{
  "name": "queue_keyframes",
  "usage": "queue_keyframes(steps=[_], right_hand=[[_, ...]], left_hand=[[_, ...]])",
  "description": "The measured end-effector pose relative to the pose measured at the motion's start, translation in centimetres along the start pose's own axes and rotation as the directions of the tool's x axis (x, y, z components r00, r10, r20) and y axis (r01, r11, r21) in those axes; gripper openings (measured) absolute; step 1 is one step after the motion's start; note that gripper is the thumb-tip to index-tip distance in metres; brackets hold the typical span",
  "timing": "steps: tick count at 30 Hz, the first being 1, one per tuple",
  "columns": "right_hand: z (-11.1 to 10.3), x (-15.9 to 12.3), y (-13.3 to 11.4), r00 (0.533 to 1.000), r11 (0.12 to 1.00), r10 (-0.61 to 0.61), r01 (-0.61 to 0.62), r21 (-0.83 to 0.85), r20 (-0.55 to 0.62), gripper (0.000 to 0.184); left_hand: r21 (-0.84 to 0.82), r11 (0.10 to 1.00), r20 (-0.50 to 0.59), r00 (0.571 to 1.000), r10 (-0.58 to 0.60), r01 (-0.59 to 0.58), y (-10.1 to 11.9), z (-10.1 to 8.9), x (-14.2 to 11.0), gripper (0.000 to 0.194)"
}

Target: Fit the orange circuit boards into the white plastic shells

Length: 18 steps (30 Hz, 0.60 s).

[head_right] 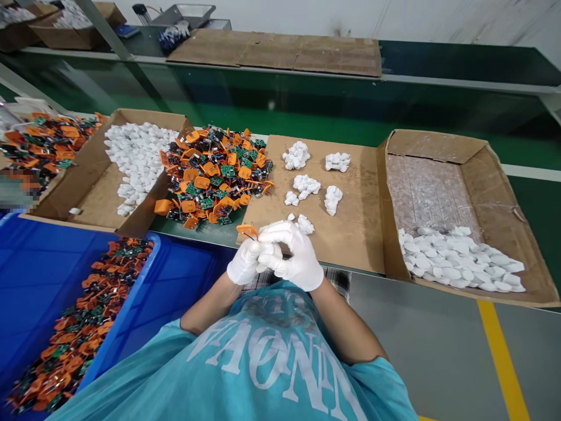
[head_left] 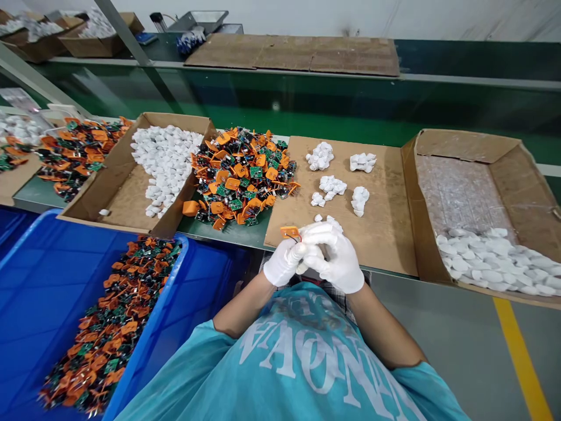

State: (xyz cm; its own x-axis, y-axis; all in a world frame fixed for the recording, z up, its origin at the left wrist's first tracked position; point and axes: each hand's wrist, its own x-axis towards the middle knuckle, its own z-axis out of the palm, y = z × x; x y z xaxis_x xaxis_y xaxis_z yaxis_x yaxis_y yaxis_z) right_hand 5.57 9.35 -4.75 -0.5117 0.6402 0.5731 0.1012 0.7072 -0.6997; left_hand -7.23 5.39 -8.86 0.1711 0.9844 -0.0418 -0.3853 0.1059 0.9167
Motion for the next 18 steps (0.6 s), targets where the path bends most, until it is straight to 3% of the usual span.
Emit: queue_keyframes(steps=[5, 8, 11, 13, 15, 18], right_hand=[[0.7, 0.3, -0.6, 0.993, 0.976, 0.093, -0.076, 0.206, -0.075, 0.019], [0.9, 0.3, -0.8, 0.979, 0.966, 0.15, -0.115, 0.231, -0.137, 0.025], [0.7, 0.0, -0.6, 0.984, 0.986, 0.129, -0.114, 0.124, -0.122, 0.021], [0.5, -0.3, -0.3, 0.995, 0.997, 0.067, -0.069, -0.03, -0.075, 0.019], [0.5, -0.6, 0.0, 0.999, 0.981, 0.0, -0.007, -0.193, -0.034, 0.032], [0.7, -0.9, 0.1, 1.0, 0.957, -0.021, 0.015, -0.29, -0.017, 0.036]], left_hand=[[0.054, 0.998, 0.029, 0.999, -0.044, 0.042, 0.0, 0.4, -0.1, 0.073], [0.069, 0.997, 0.015, 0.999, -0.039, 0.038, -0.1, 0.7, -0.4, 0.075], [0.061, 0.997, 0.017, 0.999, -0.043, 0.042, 0.3, 1.0, -0.6, 0.075], [0.035, 0.998, -0.076, 0.996, -0.049, 0.051, 0.6, 0.9, -0.6, 0.073], [0.005, 0.998, -0.164, 0.985, -0.057, 0.058, 0.8, 0.7, -0.6, 0.07], [0.001, 1.0, -0.123, 0.992, -0.025, 0.025, 0.7, 0.2, -0.4, 0.067]])
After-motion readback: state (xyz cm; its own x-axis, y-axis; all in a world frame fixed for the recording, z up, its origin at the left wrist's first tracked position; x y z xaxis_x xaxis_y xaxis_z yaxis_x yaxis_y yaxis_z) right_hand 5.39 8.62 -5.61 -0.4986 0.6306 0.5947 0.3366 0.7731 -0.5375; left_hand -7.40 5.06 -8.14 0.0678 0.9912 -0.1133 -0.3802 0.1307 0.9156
